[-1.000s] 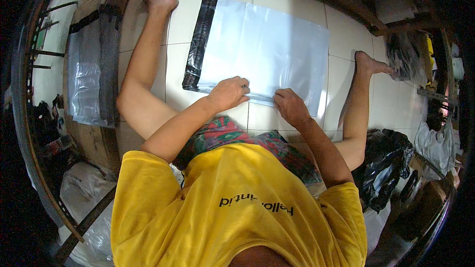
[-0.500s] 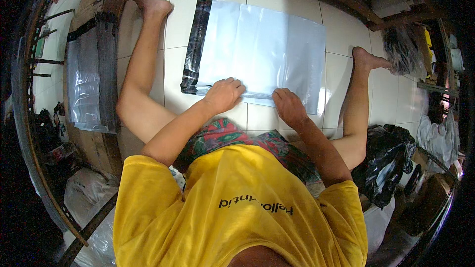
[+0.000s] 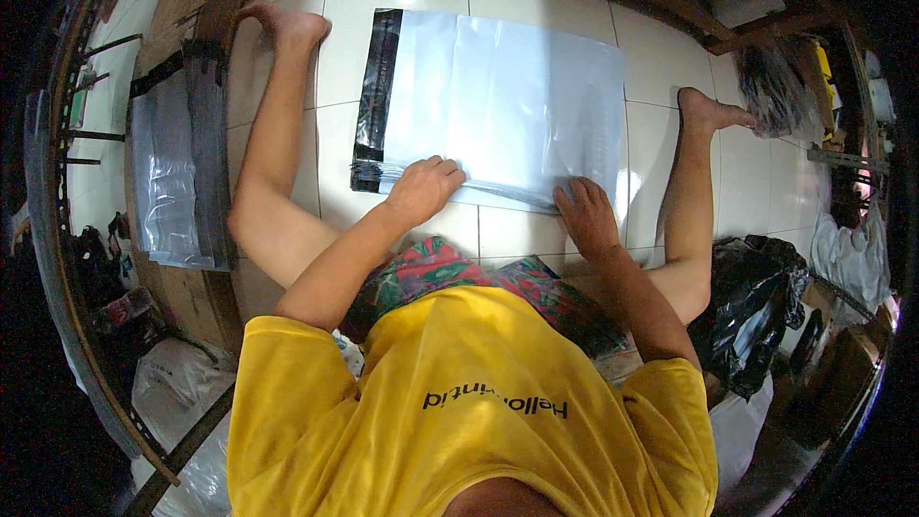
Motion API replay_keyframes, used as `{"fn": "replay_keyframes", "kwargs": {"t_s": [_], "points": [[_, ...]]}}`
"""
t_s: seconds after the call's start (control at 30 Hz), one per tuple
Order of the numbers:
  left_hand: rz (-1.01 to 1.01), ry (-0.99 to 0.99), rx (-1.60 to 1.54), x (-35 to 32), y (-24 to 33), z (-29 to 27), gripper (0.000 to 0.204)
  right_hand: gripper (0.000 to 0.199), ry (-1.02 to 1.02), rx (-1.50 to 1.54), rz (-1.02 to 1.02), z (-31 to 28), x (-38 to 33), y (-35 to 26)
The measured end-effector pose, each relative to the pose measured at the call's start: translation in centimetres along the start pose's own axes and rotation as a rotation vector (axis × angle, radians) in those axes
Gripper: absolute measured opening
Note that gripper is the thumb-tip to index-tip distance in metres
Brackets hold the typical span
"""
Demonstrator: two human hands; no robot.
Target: The person sits on the floor and repeatedly folds white poly mailers, then places them into a black plastic bag. The person handles the mailers one by one, smoothing and folding them before inserting them into the bag.
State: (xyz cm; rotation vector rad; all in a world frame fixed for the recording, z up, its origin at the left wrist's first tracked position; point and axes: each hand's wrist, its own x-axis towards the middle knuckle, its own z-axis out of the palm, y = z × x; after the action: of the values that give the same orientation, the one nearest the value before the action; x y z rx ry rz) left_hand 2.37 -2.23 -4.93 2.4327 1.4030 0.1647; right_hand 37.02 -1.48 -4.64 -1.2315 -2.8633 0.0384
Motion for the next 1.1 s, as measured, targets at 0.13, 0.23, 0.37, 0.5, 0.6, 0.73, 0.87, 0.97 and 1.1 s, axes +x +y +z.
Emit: {"fn": "replay_keyframes", "kwargs": {"t_s": [0.13, 0.23, 0.37, 0.5, 0.6, 0.73, 0.87, 0.97, 1.1], "points": [[-0.003, -0.003, -0.017, 0.1, 0.2, -0.2, 0.020, 0.039, -0.090, 0.054, 0.119, 0.4, -1.2, 0.4], [0.008, -0.002, -0.028, 0.1, -0.2, -0.2, 0.022, 0.041, -0.200, 0.274, 0.214, 1.2, -1.8, 2.7], [-0.031, -0.059, -0.047, 0.8, -0.4, -0.8, 0.026, 0.041, -0.191, 0.261, 0.155, 1.8, -2.9, 5.2], [-0.049, -0.098, -0.112, 1.4, -1.1, -0.9, 0.025, 0.032, -0.154, 0.355, 0.231, 1.0, -3.2, 6.1], [-0.060, -0.091, -0.160, 1.5, -1.4, -1.0, 0.020, 0.028, -0.244, 0.354, 0.256, 0.1, -2.1, 6.9], [-0.067, -0.078, -0.115, 0.2, -1.6, -1.9, 0.024, 0.023, -0.167, 0.395, 0.269, -0.9, -1.6, 6.9], [-0.046, -0.066, 0.050, -2.2, -3.6, -3.2, 0.018, 0.021, -0.106, 0.391, 0.214, -0.2, -1.9, 7.5], [-0.133, -0.124, 0.185, -3.8, -5.2, -4.4, 0.015, 0.018, -0.104, 0.381, 0.208, -0.9, -1.5, 7.7], [-0.218, -0.179, 0.011, -4.1, -7.5, -4.9, 0.015, 0.016, -0.177, 0.401, 0.316, -1.1, -1.0, 8.1]]}}
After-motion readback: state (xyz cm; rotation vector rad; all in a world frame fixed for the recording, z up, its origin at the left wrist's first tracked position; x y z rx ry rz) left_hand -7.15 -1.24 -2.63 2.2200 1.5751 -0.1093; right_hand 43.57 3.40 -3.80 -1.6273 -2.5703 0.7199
